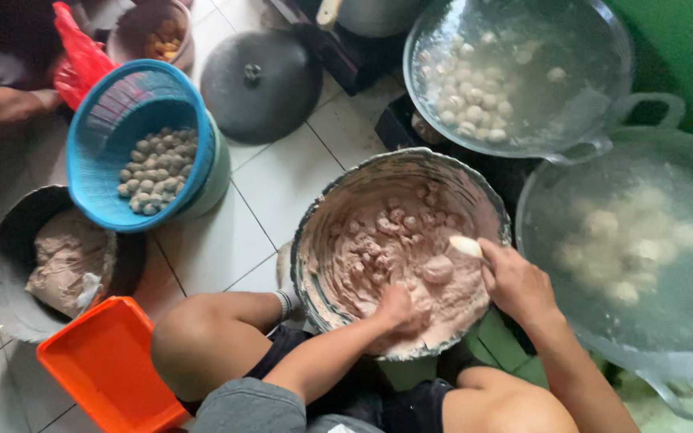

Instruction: The person scoops a pinkish dough from a large metal bowl using a white plastic scoop and forms it into small balls. The formed balls are placed into a nearby container of water. The person repeats this scooping and shaping process continuously.

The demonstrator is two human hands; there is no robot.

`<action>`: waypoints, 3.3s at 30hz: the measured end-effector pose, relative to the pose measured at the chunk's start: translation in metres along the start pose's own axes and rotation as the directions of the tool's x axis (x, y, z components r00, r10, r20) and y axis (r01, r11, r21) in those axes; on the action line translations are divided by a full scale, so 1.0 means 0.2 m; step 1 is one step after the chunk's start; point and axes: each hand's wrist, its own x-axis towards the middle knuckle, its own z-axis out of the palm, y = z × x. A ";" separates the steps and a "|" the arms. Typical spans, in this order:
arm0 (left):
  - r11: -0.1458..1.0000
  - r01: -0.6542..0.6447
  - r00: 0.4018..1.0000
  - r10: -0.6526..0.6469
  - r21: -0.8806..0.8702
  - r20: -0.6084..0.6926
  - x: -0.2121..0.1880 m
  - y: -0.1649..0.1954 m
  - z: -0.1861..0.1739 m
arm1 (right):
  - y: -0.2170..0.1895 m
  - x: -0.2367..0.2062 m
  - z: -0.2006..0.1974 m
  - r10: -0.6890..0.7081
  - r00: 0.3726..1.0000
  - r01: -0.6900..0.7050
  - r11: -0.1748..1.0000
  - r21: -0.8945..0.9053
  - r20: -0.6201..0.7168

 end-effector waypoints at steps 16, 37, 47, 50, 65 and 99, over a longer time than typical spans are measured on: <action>0.974 0.105 0.965 -0.051 -0.201 0.258 0.33 0.14 -0.05 | 0.61 -0.33 -0.10 0.540 0.812 -0.530 0.841 0.106 -0.220; 0.835 0.313 0.950 -0.281 -0.453 0.139 0.28 0.14 0.18 | 0.05 0.03 0.19 0.247 0.882 -0.246 0.968 -0.055 0.402; 0.953 -0.174 0.968 0.119 -0.249 -0.220 0.21 0.26 0.02 | 0.07 0.01 0.30 0.143 0.852 -0.229 0.967 0.113 0.503; 0.985 -0.128 0.984 0.111 -0.118 -0.140 0.22 0.29 -0.06 | 0.08 -0.01 0.24 -0.005 0.914 -0.114 0.956 0.269 0.406; 0.952 0.147 0.973 -0.187 0.269 0.133 -0.06 0.45 -0.26 | 0.10 -0.08 0.00 0.066 0.799 -0.574 0.377 0.727 0.597; 0.951 0.216 0.973 -0.229 -0.220 -0.035 0.15 0.08 0.22 | 0.12 -0.06 0.24 0.014 0.943 -0.040 0.997 0.072 0.332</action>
